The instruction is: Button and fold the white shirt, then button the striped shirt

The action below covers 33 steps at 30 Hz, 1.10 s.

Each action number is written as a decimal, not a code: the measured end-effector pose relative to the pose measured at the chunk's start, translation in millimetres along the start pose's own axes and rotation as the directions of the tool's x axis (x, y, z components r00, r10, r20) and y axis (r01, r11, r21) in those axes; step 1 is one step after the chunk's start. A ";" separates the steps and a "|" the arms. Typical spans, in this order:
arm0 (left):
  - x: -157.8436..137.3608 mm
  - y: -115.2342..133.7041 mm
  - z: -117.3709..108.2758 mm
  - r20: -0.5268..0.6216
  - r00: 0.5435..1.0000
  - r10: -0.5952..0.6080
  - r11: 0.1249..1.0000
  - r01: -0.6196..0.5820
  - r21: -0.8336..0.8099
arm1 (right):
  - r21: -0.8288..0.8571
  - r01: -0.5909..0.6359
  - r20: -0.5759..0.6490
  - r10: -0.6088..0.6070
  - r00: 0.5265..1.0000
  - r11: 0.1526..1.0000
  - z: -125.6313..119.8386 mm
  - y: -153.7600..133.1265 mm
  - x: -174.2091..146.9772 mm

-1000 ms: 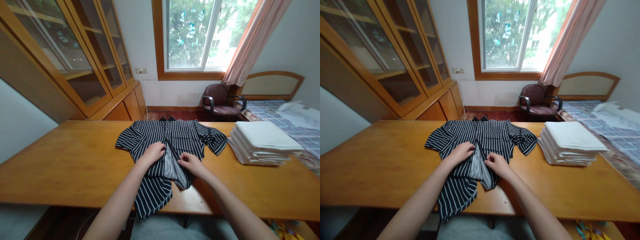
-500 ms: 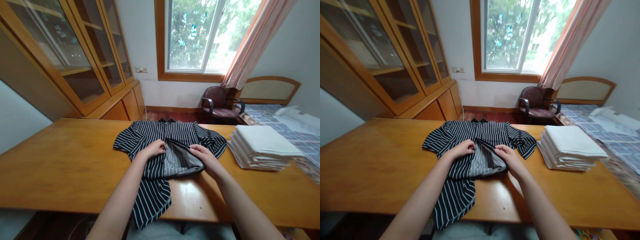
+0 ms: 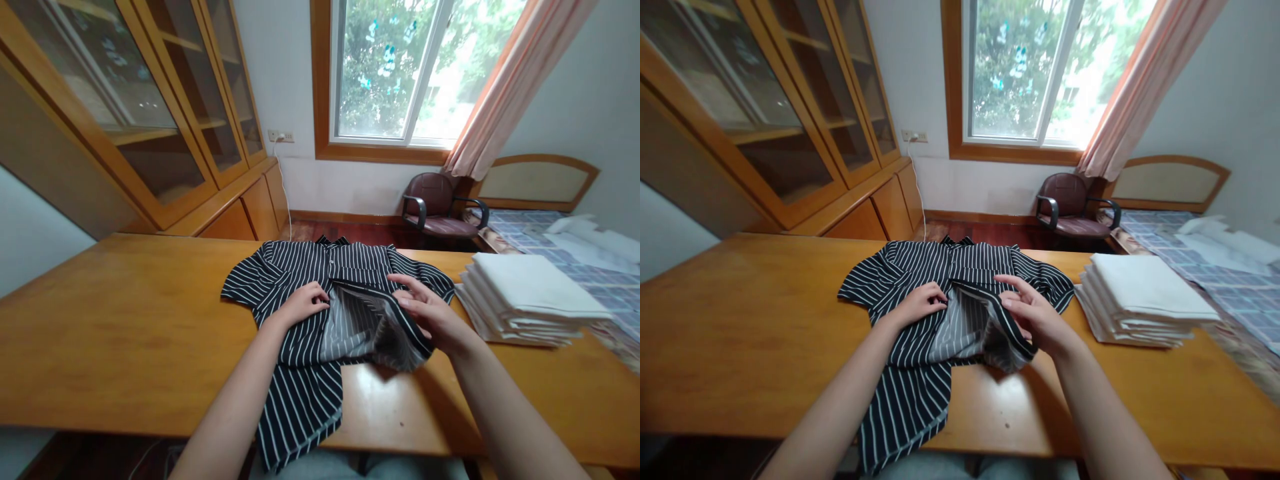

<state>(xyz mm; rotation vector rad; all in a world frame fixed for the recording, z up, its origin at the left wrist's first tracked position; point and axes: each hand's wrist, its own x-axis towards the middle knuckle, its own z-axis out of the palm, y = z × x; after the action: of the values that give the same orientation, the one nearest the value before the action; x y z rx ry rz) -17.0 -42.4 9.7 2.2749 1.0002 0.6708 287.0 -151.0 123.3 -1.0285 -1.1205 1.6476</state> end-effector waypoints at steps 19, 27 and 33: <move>-6.5 8.5 -7.0 0.012 0.999 0.049 0.999 -0.050 0.011 | -0.939 0.164 0.101 -0.214 0.972 0.302 64.9 76.6 87.9; -4.1 0.7 -7.8 -0.031 0.998 -0.052 0.989 0.047 -0.141 | -0.991 0.110 0.078 -0.360 0.930 0.070 73.6 112.4 95.5; -4.3 1.6 -7.3 -0.048 0.999 0.009 0.998 -0.012 -0.059 | -0.993 0.103 0.074 -0.366 0.928 0.060 72.8 115.7 94.2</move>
<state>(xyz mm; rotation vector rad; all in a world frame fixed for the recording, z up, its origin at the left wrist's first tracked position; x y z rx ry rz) -23.4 -44.5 15.1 2.2244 0.9780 0.7520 168.8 -104.2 16.6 -1.6285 -2.2185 0.1856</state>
